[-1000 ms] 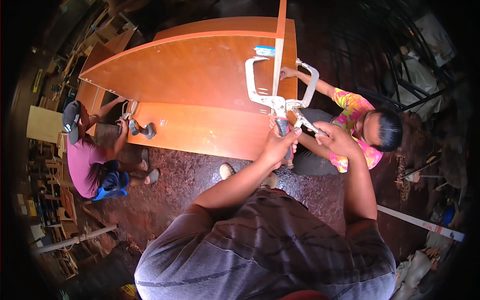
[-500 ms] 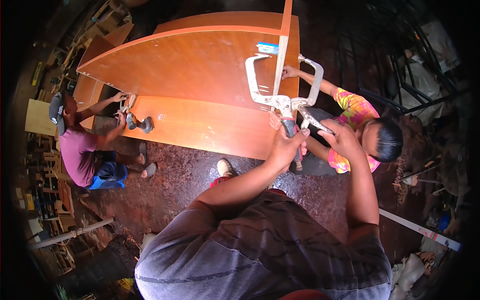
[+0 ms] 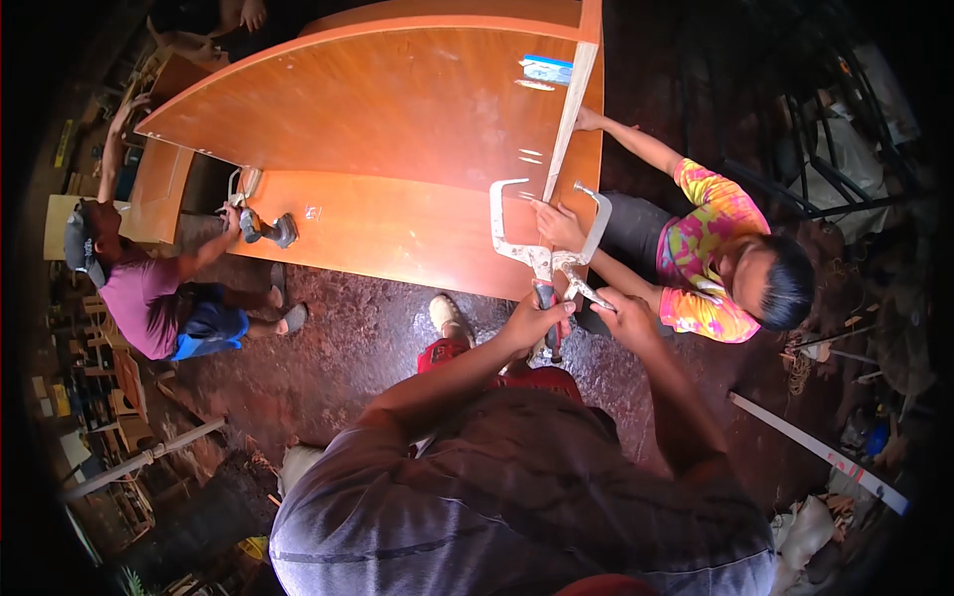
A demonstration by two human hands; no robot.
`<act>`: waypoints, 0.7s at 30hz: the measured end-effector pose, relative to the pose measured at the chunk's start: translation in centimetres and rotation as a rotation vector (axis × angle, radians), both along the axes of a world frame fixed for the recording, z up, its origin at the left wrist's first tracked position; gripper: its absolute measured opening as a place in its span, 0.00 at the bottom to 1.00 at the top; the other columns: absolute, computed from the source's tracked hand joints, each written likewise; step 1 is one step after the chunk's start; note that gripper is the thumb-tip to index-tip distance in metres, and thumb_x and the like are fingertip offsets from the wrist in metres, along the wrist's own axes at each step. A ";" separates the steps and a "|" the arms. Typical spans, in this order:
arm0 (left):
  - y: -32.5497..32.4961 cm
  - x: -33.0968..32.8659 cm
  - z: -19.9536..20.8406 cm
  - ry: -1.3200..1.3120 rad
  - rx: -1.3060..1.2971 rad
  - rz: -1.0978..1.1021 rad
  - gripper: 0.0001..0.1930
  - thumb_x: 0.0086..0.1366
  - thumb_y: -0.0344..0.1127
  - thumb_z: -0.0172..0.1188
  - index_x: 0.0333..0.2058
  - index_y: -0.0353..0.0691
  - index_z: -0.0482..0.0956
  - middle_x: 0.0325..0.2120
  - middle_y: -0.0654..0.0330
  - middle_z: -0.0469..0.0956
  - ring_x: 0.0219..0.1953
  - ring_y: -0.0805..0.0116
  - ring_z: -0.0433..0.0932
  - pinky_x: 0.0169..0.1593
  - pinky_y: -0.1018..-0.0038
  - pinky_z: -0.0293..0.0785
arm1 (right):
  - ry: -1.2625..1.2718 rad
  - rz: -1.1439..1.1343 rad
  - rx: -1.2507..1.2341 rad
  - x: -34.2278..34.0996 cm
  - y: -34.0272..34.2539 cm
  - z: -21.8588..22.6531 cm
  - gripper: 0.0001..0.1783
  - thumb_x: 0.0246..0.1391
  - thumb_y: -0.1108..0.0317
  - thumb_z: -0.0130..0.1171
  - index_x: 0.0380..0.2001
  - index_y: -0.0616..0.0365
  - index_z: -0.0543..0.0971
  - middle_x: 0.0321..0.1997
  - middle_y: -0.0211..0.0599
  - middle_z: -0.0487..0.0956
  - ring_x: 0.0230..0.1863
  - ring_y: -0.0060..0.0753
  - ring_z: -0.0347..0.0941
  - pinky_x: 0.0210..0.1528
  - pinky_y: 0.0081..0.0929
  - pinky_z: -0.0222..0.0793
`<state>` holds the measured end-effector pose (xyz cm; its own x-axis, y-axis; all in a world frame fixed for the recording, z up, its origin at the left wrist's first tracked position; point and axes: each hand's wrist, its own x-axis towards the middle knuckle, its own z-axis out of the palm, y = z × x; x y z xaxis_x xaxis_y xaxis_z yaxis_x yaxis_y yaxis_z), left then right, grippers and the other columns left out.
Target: The person assembles wooden furniture parts by clamping two boards together and securing them with a drill, while other people assist in holding the structure.
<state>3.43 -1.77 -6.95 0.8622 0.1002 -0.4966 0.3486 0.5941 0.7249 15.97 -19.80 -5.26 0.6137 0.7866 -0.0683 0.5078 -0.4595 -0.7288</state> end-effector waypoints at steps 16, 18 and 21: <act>0.7 5.5 -6.0 -0.034 0.007 0.036 0.08 0.65 0.34 0.60 0.31 0.39 0.71 0.20 0.62 0.74 0.21 0.74 0.76 0.28 0.77 0.75 | 0.044 -0.049 -0.027 5.4 1.9 -4.1 0.13 0.54 0.67 0.62 0.41 0.62 0.79 0.38 0.52 0.80 0.41 0.54 0.78 0.40 0.36 0.73; 0.8 5.7 -6.8 -0.052 0.011 0.031 0.08 0.65 0.34 0.60 0.31 0.39 0.71 0.20 0.62 0.74 0.21 0.74 0.76 0.27 0.77 0.75 | 0.034 -0.052 -0.049 5.6 2.0 -4.6 0.13 0.54 0.67 0.62 0.41 0.62 0.78 0.37 0.52 0.80 0.40 0.55 0.77 0.40 0.36 0.73; 0.9 5.6 -7.4 -0.086 0.020 0.022 0.08 0.66 0.34 0.59 0.30 0.39 0.71 0.20 0.62 0.74 0.21 0.74 0.75 0.26 0.78 0.74 | 0.016 -0.065 -0.058 5.3 2.0 -4.7 0.14 0.55 0.65 0.62 0.42 0.61 0.78 0.34 0.50 0.80 0.36 0.50 0.78 0.39 0.34 0.73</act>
<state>9.07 -0.87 -14.31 0.8990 0.1285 -0.4187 0.2717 0.5861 0.7633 21.29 -17.84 -9.95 0.6618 0.7395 -0.1226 0.4641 -0.5327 -0.7077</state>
